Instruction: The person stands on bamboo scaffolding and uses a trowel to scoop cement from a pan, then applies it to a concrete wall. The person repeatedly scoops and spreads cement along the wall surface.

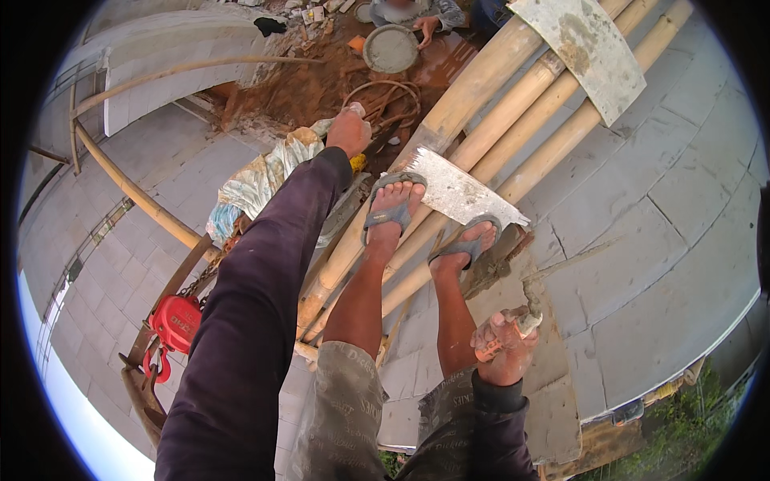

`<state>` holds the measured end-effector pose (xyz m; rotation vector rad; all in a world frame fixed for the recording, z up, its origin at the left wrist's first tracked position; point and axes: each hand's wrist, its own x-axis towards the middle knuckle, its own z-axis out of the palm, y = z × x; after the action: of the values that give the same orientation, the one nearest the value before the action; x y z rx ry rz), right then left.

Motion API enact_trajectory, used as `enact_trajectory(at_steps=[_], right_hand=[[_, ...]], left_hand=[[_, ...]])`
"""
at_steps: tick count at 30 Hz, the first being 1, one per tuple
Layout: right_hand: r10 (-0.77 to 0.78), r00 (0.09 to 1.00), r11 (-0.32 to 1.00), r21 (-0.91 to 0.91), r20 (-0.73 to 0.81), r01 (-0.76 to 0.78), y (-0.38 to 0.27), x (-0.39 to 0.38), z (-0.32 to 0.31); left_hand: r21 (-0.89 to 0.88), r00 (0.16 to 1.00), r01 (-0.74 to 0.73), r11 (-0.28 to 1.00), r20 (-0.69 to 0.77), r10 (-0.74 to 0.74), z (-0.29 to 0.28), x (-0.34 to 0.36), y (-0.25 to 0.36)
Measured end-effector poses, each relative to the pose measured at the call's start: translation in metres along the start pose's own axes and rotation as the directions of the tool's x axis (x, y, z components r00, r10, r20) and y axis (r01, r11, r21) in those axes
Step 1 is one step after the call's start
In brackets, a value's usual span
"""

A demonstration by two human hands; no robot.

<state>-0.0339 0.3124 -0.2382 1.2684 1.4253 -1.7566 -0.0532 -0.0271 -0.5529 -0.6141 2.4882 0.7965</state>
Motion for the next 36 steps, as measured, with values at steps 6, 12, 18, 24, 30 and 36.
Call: enact_trajectory(at_steps=[6, 12, 18, 24, 30, 36], right_hand=[[-0.144, 0.988, 0.987, -0.082, -0.06, 0.139, -0.03, 0.026, -0.008], [-0.182, 0.983, 0.97, -0.169, -0.028, 0.175, -0.038, 0.042, -0.011], [-0.34, 0.939, 0.931, -0.161, -0.057, 0.327, -0.061, 0.071, -0.002], [-0.364, 0.932, 0.915, -0.191, -0.006, 0.356, -0.071, 0.087, 0.003], [-0.334, 0.942, 0.918, -0.217, 0.033, 0.333, -0.078, 0.1, -0.006], [-0.288, 0.955, 0.912, -0.285, 0.066, 0.295, -0.074, 0.088, -0.014]], left_hand=[[0.048, 0.997, 0.06, 0.997, -0.041, -0.058, 0.018, 0.03, -0.018], [0.115, 0.995, 0.03, 0.993, -0.097, -0.018, 0.025, 0.045, -0.024], [0.397, 0.963, 0.186, 0.899, -0.257, -0.085, 0.028, 0.06, -0.031], [0.53, 0.987, 0.146, 0.836, -0.016, -0.162, 0.021, 0.081, -0.07], [0.35, 0.986, -0.012, 0.937, 0.158, -0.047, 0.024, 0.079, -0.129], [0.223, 0.93, -0.251, 0.942, 0.327, 0.171, -0.053, 0.091, -0.085]])
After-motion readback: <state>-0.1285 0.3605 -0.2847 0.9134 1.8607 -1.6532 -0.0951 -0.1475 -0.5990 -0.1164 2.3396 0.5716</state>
